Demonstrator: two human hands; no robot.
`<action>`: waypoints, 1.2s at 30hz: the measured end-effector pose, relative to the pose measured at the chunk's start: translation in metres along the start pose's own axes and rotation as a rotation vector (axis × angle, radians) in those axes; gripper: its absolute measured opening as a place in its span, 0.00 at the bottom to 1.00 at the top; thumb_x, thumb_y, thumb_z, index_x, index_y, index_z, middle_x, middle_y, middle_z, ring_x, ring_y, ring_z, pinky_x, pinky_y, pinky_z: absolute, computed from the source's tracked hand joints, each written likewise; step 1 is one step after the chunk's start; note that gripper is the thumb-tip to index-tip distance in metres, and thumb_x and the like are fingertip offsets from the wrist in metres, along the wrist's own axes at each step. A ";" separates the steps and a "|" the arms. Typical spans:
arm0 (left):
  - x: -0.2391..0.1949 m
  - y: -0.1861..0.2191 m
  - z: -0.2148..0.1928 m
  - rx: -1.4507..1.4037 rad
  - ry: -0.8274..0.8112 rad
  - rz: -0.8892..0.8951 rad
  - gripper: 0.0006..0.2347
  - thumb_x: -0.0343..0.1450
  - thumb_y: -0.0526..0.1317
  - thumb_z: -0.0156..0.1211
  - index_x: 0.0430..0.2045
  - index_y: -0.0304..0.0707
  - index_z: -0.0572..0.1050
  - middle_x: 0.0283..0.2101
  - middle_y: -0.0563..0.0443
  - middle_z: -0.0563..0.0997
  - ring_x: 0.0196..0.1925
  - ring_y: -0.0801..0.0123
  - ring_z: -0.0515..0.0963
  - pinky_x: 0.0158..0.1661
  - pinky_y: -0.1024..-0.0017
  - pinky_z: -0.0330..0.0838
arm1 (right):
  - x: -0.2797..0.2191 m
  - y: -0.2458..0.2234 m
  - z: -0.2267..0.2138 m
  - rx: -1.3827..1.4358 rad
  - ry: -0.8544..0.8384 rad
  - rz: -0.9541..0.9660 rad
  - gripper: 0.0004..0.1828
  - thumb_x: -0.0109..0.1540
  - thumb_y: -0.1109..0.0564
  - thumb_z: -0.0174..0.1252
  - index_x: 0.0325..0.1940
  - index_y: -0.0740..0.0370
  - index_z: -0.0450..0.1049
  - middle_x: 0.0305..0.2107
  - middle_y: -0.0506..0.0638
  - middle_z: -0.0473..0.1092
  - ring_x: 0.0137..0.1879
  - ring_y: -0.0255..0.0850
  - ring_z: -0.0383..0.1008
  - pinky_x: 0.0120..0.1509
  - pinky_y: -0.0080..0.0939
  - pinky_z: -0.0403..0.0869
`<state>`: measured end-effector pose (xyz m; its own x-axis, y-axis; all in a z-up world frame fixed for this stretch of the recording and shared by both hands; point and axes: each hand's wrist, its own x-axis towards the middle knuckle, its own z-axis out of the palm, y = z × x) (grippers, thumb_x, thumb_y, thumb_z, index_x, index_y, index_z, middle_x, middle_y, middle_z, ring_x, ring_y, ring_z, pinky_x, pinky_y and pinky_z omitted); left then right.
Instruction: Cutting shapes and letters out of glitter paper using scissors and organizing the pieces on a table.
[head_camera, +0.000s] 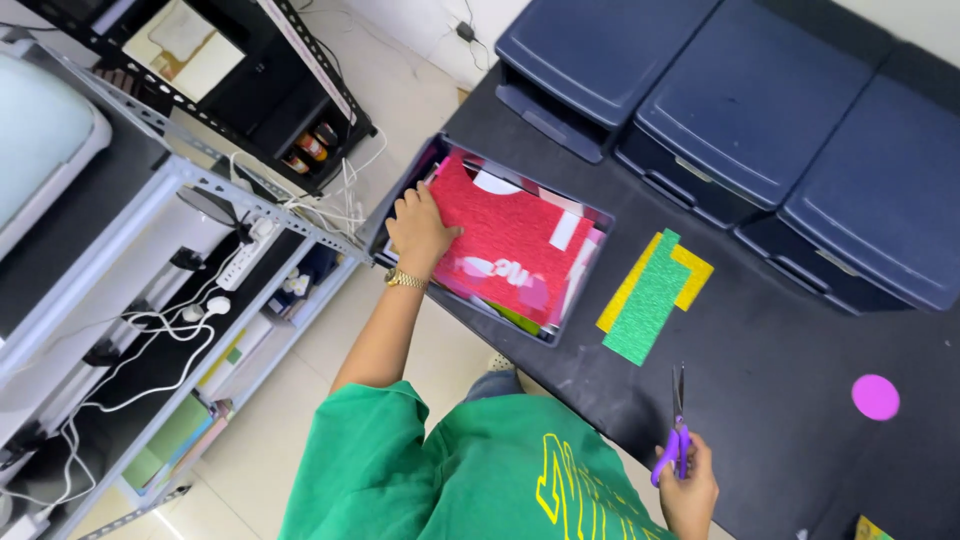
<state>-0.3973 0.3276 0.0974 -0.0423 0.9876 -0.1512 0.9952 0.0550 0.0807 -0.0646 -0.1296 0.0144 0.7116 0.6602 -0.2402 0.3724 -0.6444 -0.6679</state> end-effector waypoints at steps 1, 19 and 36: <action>0.004 -0.006 -0.013 -0.001 0.002 -0.005 0.48 0.59 0.60 0.75 0.69 0.34 0.55 0.59 0.43 0.68 0.61 0.51 0.69 0.51 0.49 0.69 | 0.001 -0.006 0.007 0.000 -0.003 -0.005 0.30 0.57 0.52 0.68 0.63 0.51 0.70 0.38 0.46 0.74 0.37 0.42 0.72 0.53 0.41 0.69; -0.048 -0.134 -0.125 -1.968 -0.482 0.423 0.22 0.71 0.34 0.61 0.61 0.34 0.68 0.57 0.44 0.78 0.53 0.61 0.82 0.55 0.66 0.77 | 0.041 -0.157 0.062 0.669 -0.132 -0.236 0.25 0.65 0.61 0.55 0.64 0.60 0.56 0.51 0.63 0.73 0.45 0.45 0.76 0.44 0.38 0.73; -0.142 0.000 -0.035 -1.857 -0.812 0.760 0.34 0.60 0.51 0.52 0.61 0.29 0.63 0.59 0.36 0.68 0.61 0.52 0.63 0.57 0.53 0.54 | 0.032 -0.296 0.029 1.053 0.081 -0.439 0.26 0.62 0.65 0.64 0.55 0.58 0.54 0.36 0.61 0.75 0.34 0.42 0.78 0.42 0.37 0.78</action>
<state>-0.3941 0.1923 0.1535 0.7501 0.6481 0.1316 -0.4283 0.3244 0.8434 -0.1690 0.0938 0.1839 0.6939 0.6970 0.1806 -0.0584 0.3044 -0.9508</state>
